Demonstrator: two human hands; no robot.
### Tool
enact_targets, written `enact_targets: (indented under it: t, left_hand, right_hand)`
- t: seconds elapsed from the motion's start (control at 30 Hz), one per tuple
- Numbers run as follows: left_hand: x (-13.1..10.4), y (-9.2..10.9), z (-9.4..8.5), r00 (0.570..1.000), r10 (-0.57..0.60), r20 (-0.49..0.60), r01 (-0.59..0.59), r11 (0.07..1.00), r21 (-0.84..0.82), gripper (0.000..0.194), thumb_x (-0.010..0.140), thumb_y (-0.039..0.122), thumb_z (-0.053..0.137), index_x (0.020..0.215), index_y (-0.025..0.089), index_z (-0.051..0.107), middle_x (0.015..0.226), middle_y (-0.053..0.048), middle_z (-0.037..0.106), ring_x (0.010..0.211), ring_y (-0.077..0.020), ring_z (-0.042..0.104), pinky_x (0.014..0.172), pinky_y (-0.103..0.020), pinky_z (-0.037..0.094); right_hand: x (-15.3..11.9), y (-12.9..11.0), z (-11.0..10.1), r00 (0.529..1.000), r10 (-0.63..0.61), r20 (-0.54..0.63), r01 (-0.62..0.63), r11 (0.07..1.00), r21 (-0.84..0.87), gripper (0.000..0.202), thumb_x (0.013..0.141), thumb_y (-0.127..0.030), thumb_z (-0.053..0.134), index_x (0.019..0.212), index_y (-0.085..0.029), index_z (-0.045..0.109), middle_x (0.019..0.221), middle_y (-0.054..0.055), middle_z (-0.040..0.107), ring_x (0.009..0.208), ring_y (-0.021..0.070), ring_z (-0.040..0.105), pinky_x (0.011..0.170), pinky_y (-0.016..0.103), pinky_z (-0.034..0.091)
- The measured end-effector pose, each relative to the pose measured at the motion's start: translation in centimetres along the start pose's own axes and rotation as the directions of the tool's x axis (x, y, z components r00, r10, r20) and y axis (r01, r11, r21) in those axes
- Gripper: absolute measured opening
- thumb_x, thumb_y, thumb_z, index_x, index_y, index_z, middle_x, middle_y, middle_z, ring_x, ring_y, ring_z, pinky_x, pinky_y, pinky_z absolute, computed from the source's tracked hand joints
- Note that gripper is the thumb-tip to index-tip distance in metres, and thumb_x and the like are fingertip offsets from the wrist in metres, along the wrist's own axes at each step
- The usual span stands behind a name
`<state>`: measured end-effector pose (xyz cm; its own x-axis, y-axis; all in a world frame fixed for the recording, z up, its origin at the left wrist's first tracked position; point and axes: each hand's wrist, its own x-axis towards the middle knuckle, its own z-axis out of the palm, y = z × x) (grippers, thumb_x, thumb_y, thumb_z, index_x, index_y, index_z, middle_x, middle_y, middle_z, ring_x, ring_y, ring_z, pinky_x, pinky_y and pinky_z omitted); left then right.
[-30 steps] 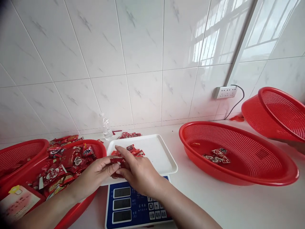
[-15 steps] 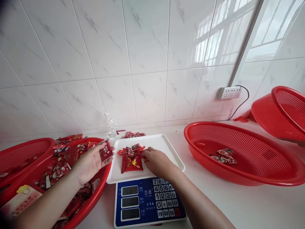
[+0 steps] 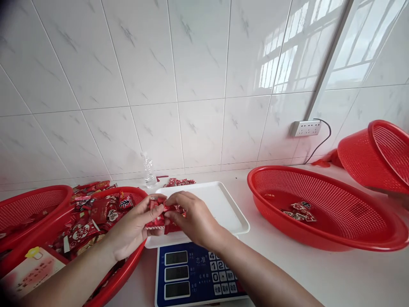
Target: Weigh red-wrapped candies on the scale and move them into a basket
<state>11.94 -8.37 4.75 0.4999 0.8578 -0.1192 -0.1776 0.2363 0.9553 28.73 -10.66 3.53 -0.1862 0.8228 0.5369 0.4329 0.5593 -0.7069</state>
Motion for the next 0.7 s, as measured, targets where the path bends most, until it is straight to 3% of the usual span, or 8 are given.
enact_targets:
  t: [0.07, 0.2, 0.37, 0.47, 0.6, 0.7]
  left_hand:
    - [0.0, 0.6, -0.4, 0.996, 0.040, -0.077, -0.040, 0.999, -0.009, 0.026, 0.072, 0.027, 0.066, 0.094, 0.021, 0.053, 0.079, -0.001, 0.060, 0.070, -0.0120, 0.060, 0.048, -0.016, 0.044]
    - [0.2, 1.2, -0.9, 0.995, 0.053, -0.081, -0.054, 0.998, -0.011, 0.025, 0.074, 0.026, 0.063, 0.097, 0.023, 0.053, 0.079, -0.001, 0.061, 0.074, -0.0140, 0.061, 0.047, -0.017, 0.045]
    - [0.5, 0.8, -1.0, 0.986, 0.101, -0.136, -0.099, 0.995, 0.019, 0.026, 0.073, 0.028, 0.063, 0.096, 0.021, 0.053, 0.080, -0.003, 0.060, 0.071, -0.0149, 0.061, 0.051, -0.021, 0.047]
    - [0.7, 0.9, -1.3, 0.975, 0.146, -0.167, -0.143, 0.989, 0.026, 0.023, 0.073, 0.028, 0.063, 0.092, 0.020, 0.053, 0.078, -0.001, 0.059, 0.067, -0.0123, 0.059, 0.055, -0.023, 0.049]
    - [0.7, 0.9, -1.4, 0.972, 0.157, -0.177, -0.152, 0.987, 0.044, 0.020, 0.074, 0.029, 0.061, 0.090, 0.021, 0.053, 0.079, 0.000, 0.059, 0.066, -0.0112, 0.058, 0.057, -0.023, 0.048]
    - [0.6, 0.7, -1.1, 0.975, 0.153, -0.162, -0.142, 0.987, 0.076, 0.020, 0.075, 0.032, 0.061, 0.089, 0.021, 0.052, 0.080, 0.000, 0.059, 0.068, -0.0123, 0.059, 0.056, -0.023, 0.047]
  right_hand:
    - [0.3, 0.3, -0.2, 1.000, 0.012, 0.025, -0.012, 1.000, 0.015, 0.008, 0.079, -0.023, 0.054, 0.082, -0.022, 0.062, 0.088, 0.002, 0.065, 0.085, 0.0138, 0.059, 0.079, 0.031, 0.047]
    - [0.6, 0.7, -0.1, 0.988, 0.055, 0.146, -0.070, 0.993, 0.099, 0.015, 0.084, -0.022, 0.048, 0.088, -0.021, 0.062, 0.089, 0.001, 0.065, 0.080, 0.0119, 0.060, 0.073, 0.028, 0.048]
    - [0.2, 0.6, 0.6, 0.982, -0.038, 0.186, 0.077, 0.976, -0.203, 0.017, 0.083, -0.017, 0.047, 0.091, -0.021, 0.062, 0.089, 0.003, 0.065, 0.085, 0.0143, 0.056, 0.076, 0.030, 0.044]
    - [-0.2, 0.9, 1.2, 0.944, -0.135, 0.300, 0.232, 0.921, -0.313, 0.015, 0.082, -0.024, 0.052, 0.092, -0.020, 0.062, 0.089, 0.004, 0.065, 0.089, 0.0165, 0.055, 0.082, 0.032, 0.041]
    - [-1.0, 1.5, 3.4, 0.900, -0.226, 0.373, 0.377, 0.833, -0.406, 0.029, 0.077, -0.042, 0.058, 0.095, -0.019, 0.061, 0.090, 0.006, 0.065, 0.096, 0.0214, 0.052, 0.091, 0.039, 0.033]
    - [-1.6, 1.8, 5.5, 0.906, -0.220, 0.362, 0.387, 0.779, -0.494, 0.019, 0.078, -0.033, 0.058, 0.089, -0.019, 0.060, 0.085, 0.006, 0.065, 0.087, 0.0203, 0.054, 0.089, 0.039, 0.033]
